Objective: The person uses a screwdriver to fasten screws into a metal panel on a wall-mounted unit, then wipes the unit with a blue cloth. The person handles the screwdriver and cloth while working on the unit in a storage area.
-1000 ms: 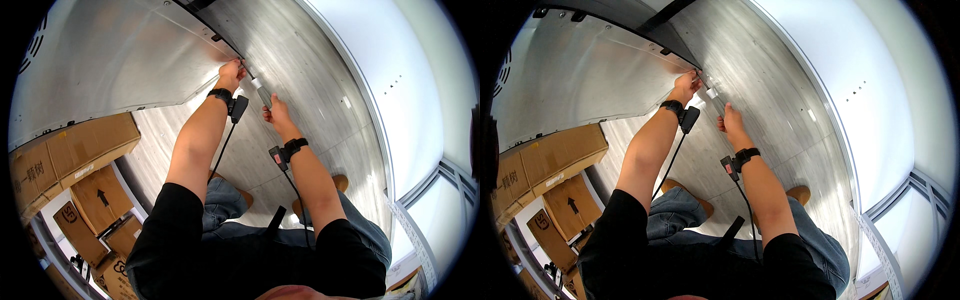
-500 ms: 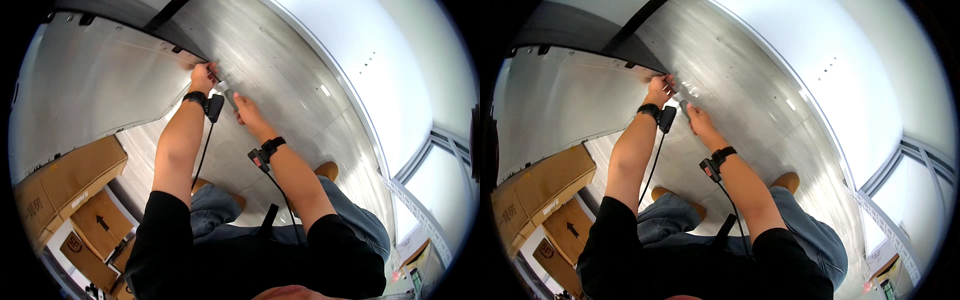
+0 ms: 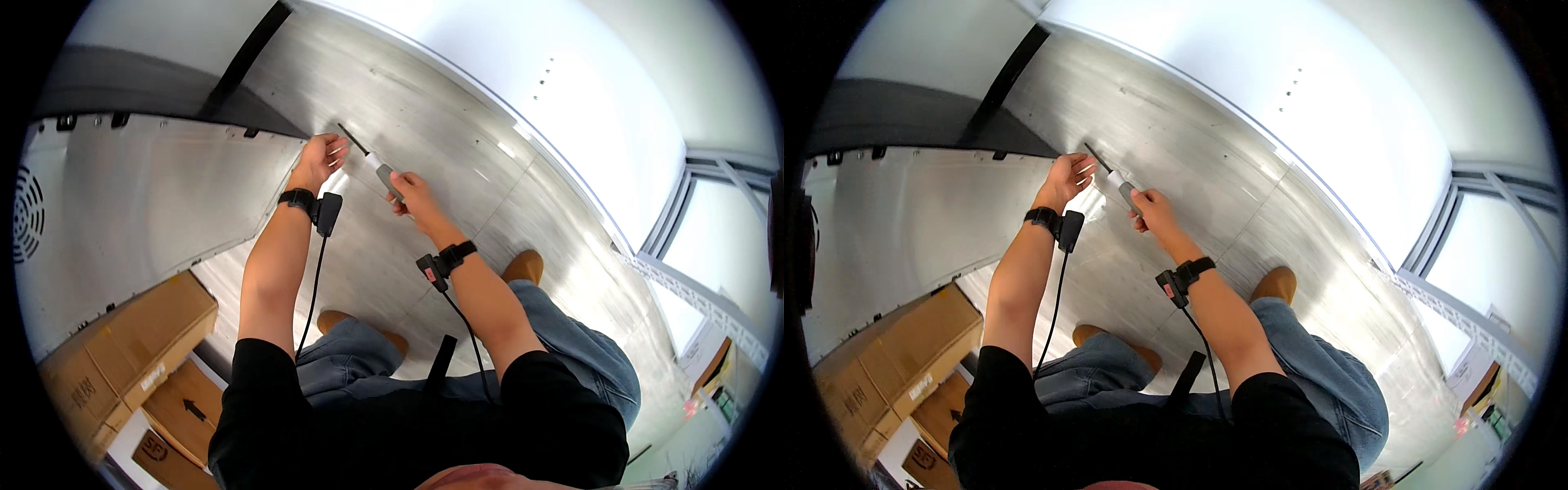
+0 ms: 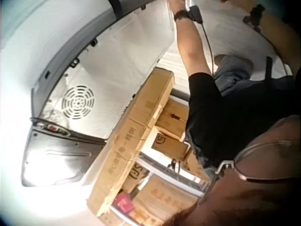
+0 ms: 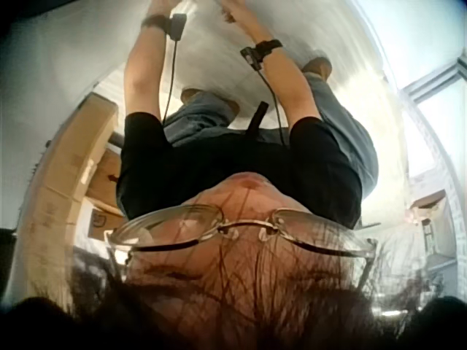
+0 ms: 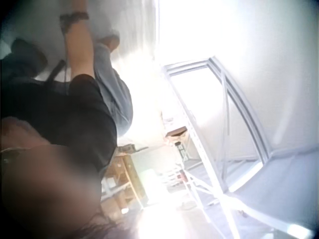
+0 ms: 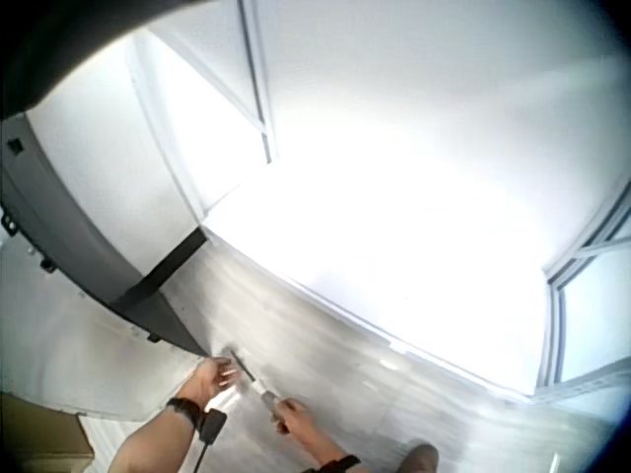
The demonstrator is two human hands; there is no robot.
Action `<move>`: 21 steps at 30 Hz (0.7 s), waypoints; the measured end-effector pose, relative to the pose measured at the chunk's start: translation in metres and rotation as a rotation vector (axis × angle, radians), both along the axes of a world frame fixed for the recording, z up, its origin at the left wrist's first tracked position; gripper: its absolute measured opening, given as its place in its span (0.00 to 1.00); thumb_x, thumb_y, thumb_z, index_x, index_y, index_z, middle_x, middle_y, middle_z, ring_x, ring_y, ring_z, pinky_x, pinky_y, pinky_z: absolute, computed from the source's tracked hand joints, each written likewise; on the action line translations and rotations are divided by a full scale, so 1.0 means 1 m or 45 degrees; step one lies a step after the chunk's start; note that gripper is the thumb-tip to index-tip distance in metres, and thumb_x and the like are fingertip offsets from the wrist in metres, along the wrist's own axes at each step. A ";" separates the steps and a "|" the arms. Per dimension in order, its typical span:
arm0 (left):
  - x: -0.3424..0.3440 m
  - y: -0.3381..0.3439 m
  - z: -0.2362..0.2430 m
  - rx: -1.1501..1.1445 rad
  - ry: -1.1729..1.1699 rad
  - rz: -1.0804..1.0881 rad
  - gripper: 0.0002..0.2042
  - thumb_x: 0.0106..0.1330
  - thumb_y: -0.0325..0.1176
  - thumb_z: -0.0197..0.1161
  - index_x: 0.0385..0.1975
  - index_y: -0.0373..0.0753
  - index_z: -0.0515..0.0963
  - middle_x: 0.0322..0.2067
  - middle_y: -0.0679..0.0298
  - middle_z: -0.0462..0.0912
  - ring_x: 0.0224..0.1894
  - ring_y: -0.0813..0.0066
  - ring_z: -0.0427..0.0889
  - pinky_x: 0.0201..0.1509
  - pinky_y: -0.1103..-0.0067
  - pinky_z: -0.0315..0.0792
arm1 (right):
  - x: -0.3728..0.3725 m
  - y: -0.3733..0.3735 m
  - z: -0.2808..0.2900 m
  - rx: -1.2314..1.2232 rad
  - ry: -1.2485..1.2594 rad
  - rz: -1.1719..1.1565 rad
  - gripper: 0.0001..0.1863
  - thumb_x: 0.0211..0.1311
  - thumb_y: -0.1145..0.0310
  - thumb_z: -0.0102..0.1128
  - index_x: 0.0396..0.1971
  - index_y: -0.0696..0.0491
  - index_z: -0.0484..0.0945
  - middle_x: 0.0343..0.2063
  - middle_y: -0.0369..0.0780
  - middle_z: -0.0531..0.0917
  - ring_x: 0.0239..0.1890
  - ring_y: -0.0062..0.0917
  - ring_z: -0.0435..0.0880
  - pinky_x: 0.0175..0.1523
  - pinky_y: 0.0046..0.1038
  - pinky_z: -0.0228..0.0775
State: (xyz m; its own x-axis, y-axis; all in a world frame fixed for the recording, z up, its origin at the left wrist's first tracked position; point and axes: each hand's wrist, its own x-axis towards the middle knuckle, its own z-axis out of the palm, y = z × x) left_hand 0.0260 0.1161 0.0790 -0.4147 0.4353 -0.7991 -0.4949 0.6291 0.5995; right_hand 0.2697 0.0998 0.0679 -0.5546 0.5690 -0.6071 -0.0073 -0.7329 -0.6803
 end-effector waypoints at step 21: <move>0.288 0.287 0.042 0.589 1.288 -1.240 0.17 0.58 0.39 0.64 0.46 0.40 0.78 0.37 0.63 0.84 0.38 0.69 0.82 0.45 0.73 0.75 | 0.201 0.078 0.054 0.307 0.203 -1.143 0.16 0.64 0.63 0.55 0.49 0.54 0.73 0.28 0.37 0.77 0.23 0.16 0.72 0.25 0.18 0.62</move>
State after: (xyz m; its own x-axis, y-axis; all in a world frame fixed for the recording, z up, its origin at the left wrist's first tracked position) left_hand 0.3145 0.4033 0.1211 -0.0998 0.9925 -0.0709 0.7414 0.1217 0.6600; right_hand 0.4703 0.1778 0.1220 0.0858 0.9244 -0.3716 -0.6071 -0.2472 -0.7552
